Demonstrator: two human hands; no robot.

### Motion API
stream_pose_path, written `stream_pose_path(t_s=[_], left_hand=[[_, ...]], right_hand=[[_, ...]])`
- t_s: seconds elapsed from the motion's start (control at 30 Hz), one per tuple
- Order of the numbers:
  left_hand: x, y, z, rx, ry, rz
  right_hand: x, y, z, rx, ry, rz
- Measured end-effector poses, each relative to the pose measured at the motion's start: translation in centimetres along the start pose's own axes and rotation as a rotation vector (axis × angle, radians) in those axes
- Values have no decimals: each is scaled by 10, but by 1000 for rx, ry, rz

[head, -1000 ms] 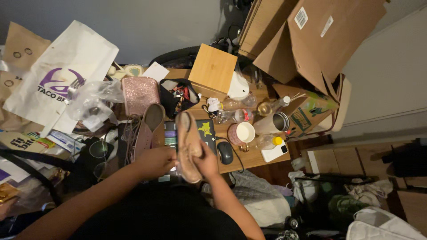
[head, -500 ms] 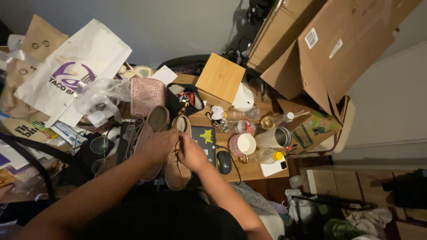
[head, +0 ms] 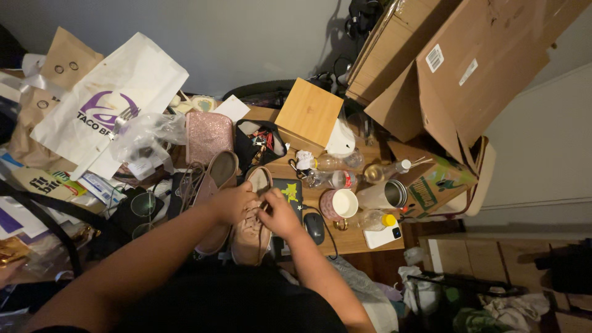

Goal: The person unlaces a pair of beige shoes on a cluttered table, then relaces them. The person removes the laces from the first shoe, sets them aside, and proceeds to thread the laces back through the eyelets, finishing with a knot.

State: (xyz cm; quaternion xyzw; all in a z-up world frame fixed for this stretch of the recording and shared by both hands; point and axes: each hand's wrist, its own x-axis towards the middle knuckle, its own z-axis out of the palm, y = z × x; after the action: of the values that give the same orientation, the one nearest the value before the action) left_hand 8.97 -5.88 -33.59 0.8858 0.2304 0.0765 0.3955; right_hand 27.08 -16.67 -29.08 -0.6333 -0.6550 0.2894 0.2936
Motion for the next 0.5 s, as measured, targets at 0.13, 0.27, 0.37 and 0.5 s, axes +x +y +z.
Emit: stream_pose_path(t_s=[0.13,0.27,0.37,0.5], left_hand=[[3,-23,5,-29,62,130],[9,-42,4,-84,-22,117],[14,-46,-2,-54,-67,116],[6,-40,-12,55,-82,-78]], right_hand=[[-3,20,2,175,-21,87],[-8,38,3,130,64,-90],[-11,41,1,131,71,-86],[-14,29,-6,-9,101,-84]])
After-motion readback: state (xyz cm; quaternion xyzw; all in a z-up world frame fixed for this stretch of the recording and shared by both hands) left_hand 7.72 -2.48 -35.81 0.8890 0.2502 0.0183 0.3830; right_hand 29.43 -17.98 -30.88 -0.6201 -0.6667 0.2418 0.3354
